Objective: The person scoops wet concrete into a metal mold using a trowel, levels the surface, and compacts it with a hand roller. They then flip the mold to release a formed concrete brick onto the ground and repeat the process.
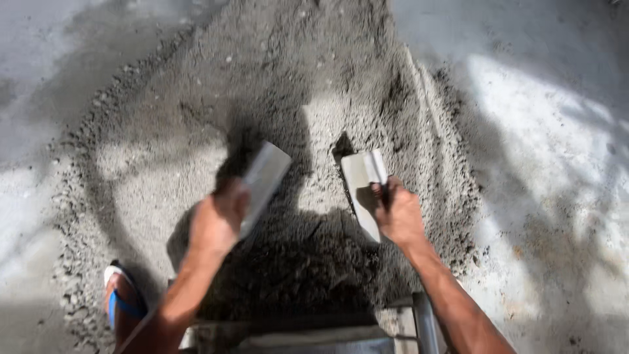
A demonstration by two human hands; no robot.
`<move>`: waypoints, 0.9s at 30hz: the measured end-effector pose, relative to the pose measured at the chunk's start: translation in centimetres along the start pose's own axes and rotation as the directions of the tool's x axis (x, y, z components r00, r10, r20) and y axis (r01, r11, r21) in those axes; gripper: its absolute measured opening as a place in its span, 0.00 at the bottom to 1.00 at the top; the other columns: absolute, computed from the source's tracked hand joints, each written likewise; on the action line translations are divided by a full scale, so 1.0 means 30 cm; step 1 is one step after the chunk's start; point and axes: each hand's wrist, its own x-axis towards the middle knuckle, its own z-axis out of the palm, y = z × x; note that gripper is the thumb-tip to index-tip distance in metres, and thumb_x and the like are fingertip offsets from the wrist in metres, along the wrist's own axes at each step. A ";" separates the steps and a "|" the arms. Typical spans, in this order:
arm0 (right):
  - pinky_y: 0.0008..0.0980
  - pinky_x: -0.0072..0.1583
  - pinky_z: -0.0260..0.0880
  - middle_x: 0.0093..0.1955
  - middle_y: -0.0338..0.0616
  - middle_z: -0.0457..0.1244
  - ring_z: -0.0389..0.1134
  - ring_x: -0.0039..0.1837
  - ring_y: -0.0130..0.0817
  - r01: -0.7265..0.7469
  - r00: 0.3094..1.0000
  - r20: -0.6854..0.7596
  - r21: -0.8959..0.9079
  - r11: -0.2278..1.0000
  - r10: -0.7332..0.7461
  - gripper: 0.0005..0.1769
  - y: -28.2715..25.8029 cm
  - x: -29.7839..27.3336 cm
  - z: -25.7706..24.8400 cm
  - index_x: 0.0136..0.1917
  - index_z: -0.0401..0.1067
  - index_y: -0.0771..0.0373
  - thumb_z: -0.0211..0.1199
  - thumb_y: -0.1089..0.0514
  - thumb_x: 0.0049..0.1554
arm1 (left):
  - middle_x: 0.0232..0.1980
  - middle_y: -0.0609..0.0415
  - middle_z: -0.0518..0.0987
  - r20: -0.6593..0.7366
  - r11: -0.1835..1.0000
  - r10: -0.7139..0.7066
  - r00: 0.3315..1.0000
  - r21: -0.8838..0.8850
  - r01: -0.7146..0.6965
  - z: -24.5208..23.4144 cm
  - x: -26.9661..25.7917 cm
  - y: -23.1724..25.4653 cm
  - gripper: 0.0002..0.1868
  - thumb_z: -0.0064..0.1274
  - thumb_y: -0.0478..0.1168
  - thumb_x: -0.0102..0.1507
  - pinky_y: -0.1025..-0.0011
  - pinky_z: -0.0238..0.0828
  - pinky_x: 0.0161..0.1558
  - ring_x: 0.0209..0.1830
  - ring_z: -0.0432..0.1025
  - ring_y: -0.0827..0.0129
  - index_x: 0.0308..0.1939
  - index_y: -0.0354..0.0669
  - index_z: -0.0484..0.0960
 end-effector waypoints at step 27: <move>0.46 0.39 0.71 0.35 0.62 0.64 0.69 0.36 0.55 0.223 0.955 -0.186 -0.066 0.973 -0.232 0.03 -0.109 -0.341 0.035 0.45 0.66 0.67 0.52 0.66 0.57 | 0.24 0.46 0.73 -0.100 0.973 0.181 0.978 0.164 -0.163 0.209 -0.211 -0.159 0.13 0.35 0.48 0.67 0.52 0.70 0.22 0.22 0.74 0.50 0.44 0.43 0.69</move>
